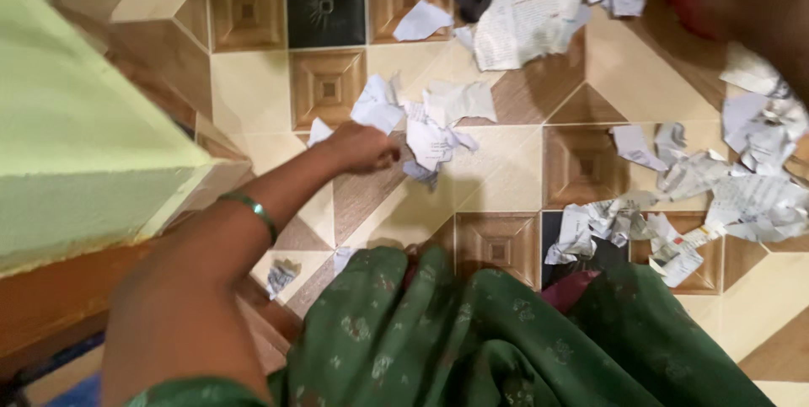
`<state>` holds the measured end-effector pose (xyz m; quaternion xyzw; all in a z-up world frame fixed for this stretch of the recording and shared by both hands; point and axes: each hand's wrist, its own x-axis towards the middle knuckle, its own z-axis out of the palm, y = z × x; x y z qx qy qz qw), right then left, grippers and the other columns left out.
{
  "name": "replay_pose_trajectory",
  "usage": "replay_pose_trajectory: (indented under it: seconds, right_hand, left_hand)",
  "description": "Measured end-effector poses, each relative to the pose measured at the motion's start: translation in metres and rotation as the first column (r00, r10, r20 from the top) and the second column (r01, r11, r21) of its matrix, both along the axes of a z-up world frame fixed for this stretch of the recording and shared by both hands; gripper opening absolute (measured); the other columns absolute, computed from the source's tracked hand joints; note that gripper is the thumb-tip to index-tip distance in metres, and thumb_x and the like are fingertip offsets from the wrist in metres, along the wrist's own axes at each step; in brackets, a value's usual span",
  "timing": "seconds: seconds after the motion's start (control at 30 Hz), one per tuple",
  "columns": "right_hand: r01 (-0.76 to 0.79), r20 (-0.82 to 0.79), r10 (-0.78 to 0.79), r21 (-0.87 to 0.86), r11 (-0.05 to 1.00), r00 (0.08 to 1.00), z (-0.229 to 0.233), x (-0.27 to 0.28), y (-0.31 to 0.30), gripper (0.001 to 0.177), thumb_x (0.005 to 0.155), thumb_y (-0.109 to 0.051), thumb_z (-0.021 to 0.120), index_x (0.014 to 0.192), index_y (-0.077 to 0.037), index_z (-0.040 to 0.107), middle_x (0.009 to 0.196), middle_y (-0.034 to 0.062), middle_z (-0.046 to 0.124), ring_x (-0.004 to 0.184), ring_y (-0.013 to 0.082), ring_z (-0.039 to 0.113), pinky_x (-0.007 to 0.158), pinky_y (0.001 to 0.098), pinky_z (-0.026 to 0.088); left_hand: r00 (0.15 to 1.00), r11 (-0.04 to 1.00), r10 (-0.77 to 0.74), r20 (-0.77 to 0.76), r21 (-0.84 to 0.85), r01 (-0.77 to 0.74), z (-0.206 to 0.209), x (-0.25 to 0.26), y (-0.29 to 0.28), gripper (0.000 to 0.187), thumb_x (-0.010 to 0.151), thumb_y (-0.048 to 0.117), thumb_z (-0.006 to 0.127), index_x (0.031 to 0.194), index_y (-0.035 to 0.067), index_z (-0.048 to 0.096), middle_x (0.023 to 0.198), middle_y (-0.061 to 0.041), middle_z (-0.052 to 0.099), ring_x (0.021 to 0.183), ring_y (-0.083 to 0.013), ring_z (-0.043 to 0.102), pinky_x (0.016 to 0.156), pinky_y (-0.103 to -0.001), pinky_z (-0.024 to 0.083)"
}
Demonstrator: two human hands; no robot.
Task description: The person sits on a tiled floor and gathers scattered pieces of paper by hand, placing them into a red bucket. The person repeatedly picks up small paper pieces and deposits them into the bucket.
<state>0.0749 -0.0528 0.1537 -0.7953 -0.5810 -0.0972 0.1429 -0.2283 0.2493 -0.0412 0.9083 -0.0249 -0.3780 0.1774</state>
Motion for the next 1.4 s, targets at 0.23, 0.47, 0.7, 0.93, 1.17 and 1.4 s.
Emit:
replay_pose_trajectory:
  seconds: [0.23,0.47,0.7,0.93,1.17,1.4]
  right_hand:
    - [-0.177,0.154,0.241,-0.34,0.923,0.958,-0.001,-0.058,0.007,0.022,0.091,-0.03,0.071,0.109,-0.019,0.078,0.1,0.0022,0.078,0.089,0.0159,0.072,0.075,0.0336,0.056]
    - [-0.136,-0.084,0.108,-0.506,0.852,0.991,-0.02,-0.074,0.016,0.021,0.095,-0.035,0.07,0.111,-0.024,0.078,0.094,-0.0062,0.077,0.085,0.0103,0.074,0.078,0.0269,0.058]
    - [0.079,-0.441,-0.099,-0.064,0.995,0.892,-0.069,-0.096,0.011,0.017,0.104,-0.014,0.072,0.119,-0.008,0.075,0.113,0.008,0.076,0.099,0.0186,0.074,0.087,0.0297,0.058]
    - [0.411,-0.951,-0.138,-0.013,0.911,0.277,-0.135,-0.171,0.025,0.033,0.101,-0.003,0.061,0.134,0.001,0.06,0.111,0.0113,0.073,0.106,0.0175,0.071,0.096,0.0308,0.058]
    - [0.363,-0.996,0.092,0.089,0.928,0.007,-0.147,-0.209,0.07,0.034,0.105,-0.008,0.062,0.138,-0.001,0.058,0.107,0.0114,0.074,0.106,0.0159,0.069,0.094,0.0301,0.056]
    - [0.403,-0.998,0.023,0.048,0.914,0.067,-0.134,-0.215,0.071,0.038,0.107,-0.027,0.052,0.138,-0.005,0.057,0.104,0.0049,0.072,0.095,0.0119,0.068,0.082,0.0266,0.053]
  left_hand:
    - [0.922,0.954,0.243,0.303,0.096,-0.284,-0.013,-0.029,0.09,0.025,0.094,0.014,0.06,0.115,0.017,0.074,0.114,-0.007,0.073,0.105,-0.0277,0.069,0.086,-0.043,0.055]
    - [0.945,0.945,0.304,0.121,0.09,-0.315,0.003,-0.064,0.132,0.037,0.092,0.037,0.071,0.12,0.015,0.066,0.119,-0.009,0.071,0.108,-0.0296,0.067,0.091,-0.044,0.053]
    - [0.957,0.98,0.185,0.225,0.036,-0.198,-0.027,-0.059,0.114,0.056,0.083,0.04,0.078,0.131,0.016,0.063,0.117,-0.01,0.066,0.103,-0.0319,0.066,0.085,-0.044,0.055]
    - [0.827,0.9,0.432,0.359,-0.234,-0.368,-0.028,-0.029,0.088,0.025,0.098,0.03,0.068,0.112,0.011,0.076,0.105,-0.008,0.068,0.087,-0.0257,0.069,0.079,-0.041,0.056]
    - [0.609,0.514,0.781,0.135,-0.694,-0.505,0.009,-0.007,0.017,0.023,0.089,0.021,0.08,0.098,0.001,0.071,0.101,-0.005,0.066,0.077,-0.0117,0.072,0.067,-0.027,0.056]
    - [0.597,0.444,0.776,0.206,-0.85,-0.283,0.022,0.026,-0.011,0.027,0.084,0.017,0.086,0.088,0.0,0.066,0.104,-0.005,0.067,0.082,-0.0096,0.068,0.071,-0.025,0.058]
